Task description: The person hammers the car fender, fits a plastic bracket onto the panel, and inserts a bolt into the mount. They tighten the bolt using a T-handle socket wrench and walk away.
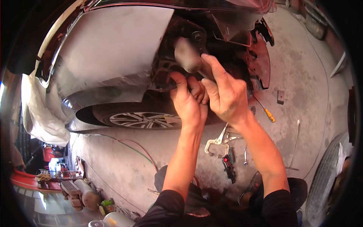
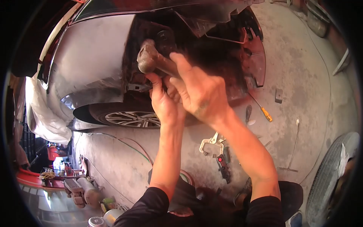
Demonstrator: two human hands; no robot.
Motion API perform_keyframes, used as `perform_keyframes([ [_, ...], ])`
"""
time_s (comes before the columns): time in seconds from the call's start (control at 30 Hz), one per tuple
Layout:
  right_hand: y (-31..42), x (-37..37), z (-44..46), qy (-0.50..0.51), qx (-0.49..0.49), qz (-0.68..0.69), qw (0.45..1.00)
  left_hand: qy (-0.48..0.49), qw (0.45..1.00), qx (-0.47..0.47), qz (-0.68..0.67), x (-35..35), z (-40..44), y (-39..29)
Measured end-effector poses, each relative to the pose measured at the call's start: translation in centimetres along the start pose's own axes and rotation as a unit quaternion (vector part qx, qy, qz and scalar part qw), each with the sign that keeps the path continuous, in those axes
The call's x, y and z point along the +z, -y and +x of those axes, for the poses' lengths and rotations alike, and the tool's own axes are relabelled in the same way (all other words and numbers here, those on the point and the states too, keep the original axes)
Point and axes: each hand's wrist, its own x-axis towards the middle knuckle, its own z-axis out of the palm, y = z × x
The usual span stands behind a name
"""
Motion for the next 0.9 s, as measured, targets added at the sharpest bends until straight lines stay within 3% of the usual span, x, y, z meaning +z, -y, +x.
perform_keyframes([
  [0.07,0.2,0.1,0.9,-0.006,0.026,-0.008,1.000,-0.072,0.997,-0.003,0.039,1.7,0.1,-0.2],
  [0.17,-0.1,0.1,0.4,-0.021,-0.017,-0.001,1.000,-0.321,0.936,-0.009,0.143,8.0,1.8,-1.0],
  [0.2,-0.5,0.3,0.7,-0.031,-0.029,-0.006,0.999,-0.329,0.935,-0.014,0.132,7.8,1.6,-1.1],
  [0.43,-0.9,1.4,1.2,-0.091,-0.055,0.006,0.994,-0.271,0.956,-0.034,0.107,6.2,0.7,-1.3],
  [0.57,0.3,-0.3,0.3,-0.044,0.035,0.030,0.998,-0.248,0.964,-0.053,0.085,5.4,-0.1,-1.2],
  [0.67,-0.5,-1.6,-2.7,-0.070,0.084,0.078,0.991,-0.292,0.924,-0.093,0.227,6.9,-2.4,-0.3],
  [0.77,0.6,-2.8,-5.3,-0.117,0.160,0.142,0.970,-0.109,0.874,0.076,0.468,6.5,-4.7,0.9],
  [0.83,0.4,-3.3,-6.5,-0.117,0.197,0.117,0.966,-0.057,0.833,0.173,0.523,7.5,-2.3,-1.0],
  [0.9,0.6,-3.4,-6.9,-0.117,0.222,0.113,0.961,-0.053,0.780,0.157,0.603,8.0,0.3,-2.4],
])
